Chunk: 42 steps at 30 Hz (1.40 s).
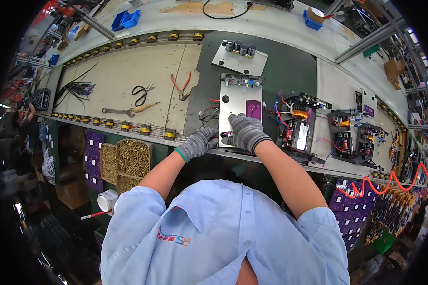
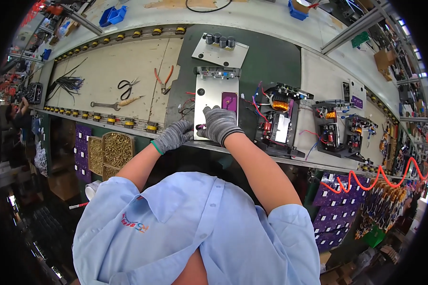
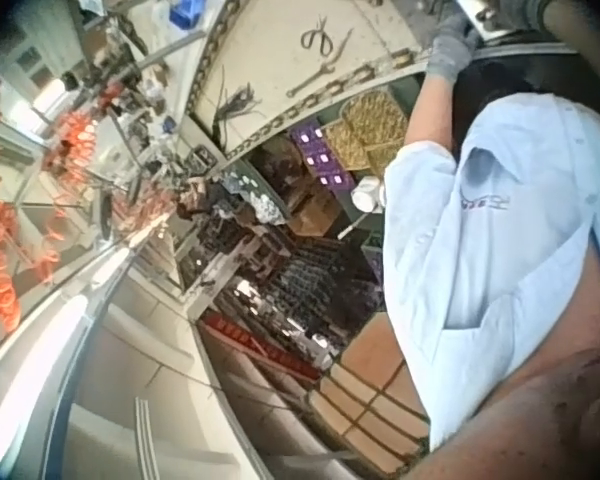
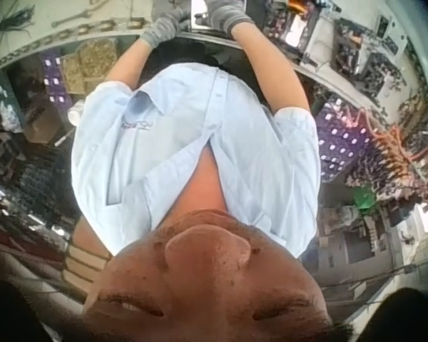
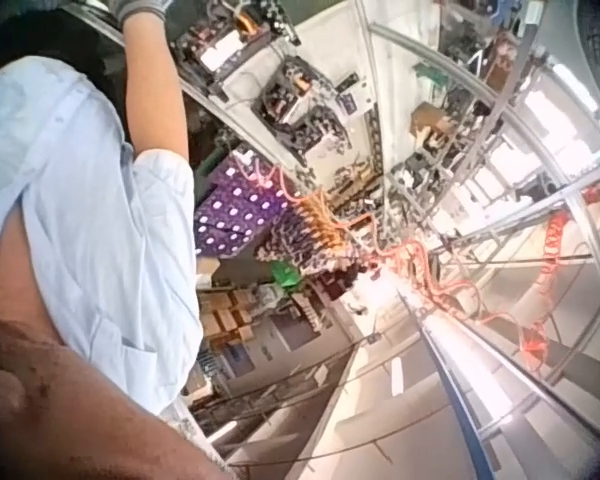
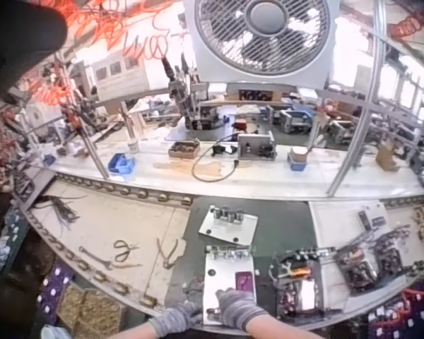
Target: Wiring and assembling electronic components within a metal chassis on an industrial assembly line.
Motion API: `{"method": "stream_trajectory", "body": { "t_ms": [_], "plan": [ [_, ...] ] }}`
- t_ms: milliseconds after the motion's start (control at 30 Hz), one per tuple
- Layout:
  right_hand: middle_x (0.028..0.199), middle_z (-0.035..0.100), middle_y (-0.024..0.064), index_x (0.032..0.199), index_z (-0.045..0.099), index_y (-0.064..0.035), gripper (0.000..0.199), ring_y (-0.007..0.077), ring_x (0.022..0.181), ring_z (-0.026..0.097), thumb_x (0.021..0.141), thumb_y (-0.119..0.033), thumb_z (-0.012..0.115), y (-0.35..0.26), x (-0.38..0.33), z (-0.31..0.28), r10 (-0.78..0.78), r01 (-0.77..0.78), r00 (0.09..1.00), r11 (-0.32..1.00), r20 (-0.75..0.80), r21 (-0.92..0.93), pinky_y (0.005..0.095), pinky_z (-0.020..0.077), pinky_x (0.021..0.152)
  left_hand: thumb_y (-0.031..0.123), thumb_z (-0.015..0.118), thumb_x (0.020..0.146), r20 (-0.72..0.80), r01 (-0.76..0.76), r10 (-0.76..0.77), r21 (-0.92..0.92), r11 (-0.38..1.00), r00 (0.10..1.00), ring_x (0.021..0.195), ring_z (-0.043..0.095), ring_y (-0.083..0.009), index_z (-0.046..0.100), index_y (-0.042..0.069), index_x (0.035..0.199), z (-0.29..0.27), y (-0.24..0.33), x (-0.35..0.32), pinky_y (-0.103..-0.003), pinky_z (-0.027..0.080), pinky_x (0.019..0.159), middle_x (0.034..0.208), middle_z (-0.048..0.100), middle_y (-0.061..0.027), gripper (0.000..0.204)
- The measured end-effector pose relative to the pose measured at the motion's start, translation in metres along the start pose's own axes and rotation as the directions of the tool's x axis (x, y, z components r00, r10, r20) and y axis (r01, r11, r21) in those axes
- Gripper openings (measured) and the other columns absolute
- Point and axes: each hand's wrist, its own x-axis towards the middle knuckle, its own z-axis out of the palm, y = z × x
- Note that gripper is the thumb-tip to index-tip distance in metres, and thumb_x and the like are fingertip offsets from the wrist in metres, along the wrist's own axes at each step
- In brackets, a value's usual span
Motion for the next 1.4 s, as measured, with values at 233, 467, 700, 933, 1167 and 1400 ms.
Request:
{"method": "stream_trajectory", "body": {
  "t_ms": [233, 467, 700, 933, 1167, 1400],
  "plan": [
    [0.121, 0.068, 0.0139, 0.136, 0.055, -0.0054, 0.081, 0.0269, 0.115, 0.066, 0.080, -0.060, 0.073, -0.001, -0.005, -0.002, 0.003, -0.003, 1.000, 1.000, 0.024, -0.022, 0.0424, 0.0558, 0.092, 0.012, 0.064, 0.095, -0.180, -0.013, -0.002, -0.083, 0.996, 0.984, 0.103, 0.062, -0.0405, 0.067, 0.000, 0.119, 0.025, -0.008, -0.013, -0.044, 0.050, 0.094, 0.106, 0.067, -0.0235, 0.027],
    [0.116, 0.068, 0.0154, 0.129, 0.058, -0.0051, 0.079, 0.0284, 0.113, 0.067, 0.078, -0.063, 0.074, 0.000, 0.000, 0.003, 0.016, -0.015, 1.000, 0.999, 0.019, -0.029, 0.0433, 0.0561, 0.090, 0.015, 0.064, 0.099, -0.143, 0.034, -0.082, -0.308, 0.951, 0.986, 0.086, 0.067, -0.0253, 0.069, -0.001, 0.119, 0.022, -0.020, -0.009, -0.038, 0.054, 0.082, 0.096, 0.072, -0.0170, 0.027],
    [0.113, 0.068, 0.0181, 0.123, 0.060, -0.0045, 0.073, 0.0325, 0.104, 0.070, 0.079, -0.061, 0.075, -0.001, 0.010, 0.003, -0.016, 0.016, 1.000, 0.999, 0.011, -0.035, 0.0450, 0.0561, 0.089, 0.018, 0.066, 0.098, -0.084, 0.049, -0.118, -0.569, 0.821, 0.989, 0.076, 0.066, -0.0183, 0.070, 0.001, 0.121, 0.026, -0.017, -0.001, -0.034, 0.055, 0.074, 0.089, 0.073, -0.0124, 0.029],
    [0.098, 0.072, 0.0130, 0.109, 0.068, -0.0134, 0.032, 0.0311, 0.099, 0.070, 0.098, -0.040, 0.056, -0.013, 0.008, 0.005, -0.188, 0.196, 0.980, 0.967, 0.063, -0.164, 0.0469, 0.0555, 0.082, 0.026, 0.066, 0.100, 0.101, 0.111, -0.054, -0.745, 0.657, 0.993, 0.081, 0.069, -0.0168, 0.064, -0.001, 0.127, -0.003, -0.020, -0.002, -0.032, 0.057, 0.078, 0.092, 0.073, -0.0112, 0.038],
    [0.095, 0.074, 0.0112, 0.102, 0.070, -0.0107, 0.032, 0.0304, 0.092, 0.072, 0.099, -0.037, 0.053, -0.015, 0.014, 0.003, -0.185, 0.198, 0.977, 0.970, 0.102, -0.142, 0.0457, 0.0566, 0.081, 0.055, 0.068, 0.092, -0.172, 0.159, -0.239, -0.385, 0.909, 0.956, 0.091, 0.068, -0.0284, 0.062, -0.002, 0.116, -0.012, 0.003, 0.026, -0.041, 0.055, 0.086, 0.096, 0.069, -0.0163, 0.062],
    [0.070, 0.064, 0.0157, 0.082, 0.068, -0.0071, 0.032, 0.0354, 0.068, 0.066, 0.096, -0.035, 0.063, 0.034, -0.029, -0.040, -0.173, 0.168, 0.983, 0.983, -0.056, -0.072, 0.0476, 0.0507, 0.064, 0.051, 0.076, 0.087, -0.191, 0.224, -0.313, -0.379, 0.898, 0.930, 0.086, 0.066, -0.0311, 0.063, -0.002, 0.102, -0.001, 0.010, 0.029, -0.043, 0.053, 0.083, 0.090, 0.067, -0.0180, 0.056]
  ]
}}
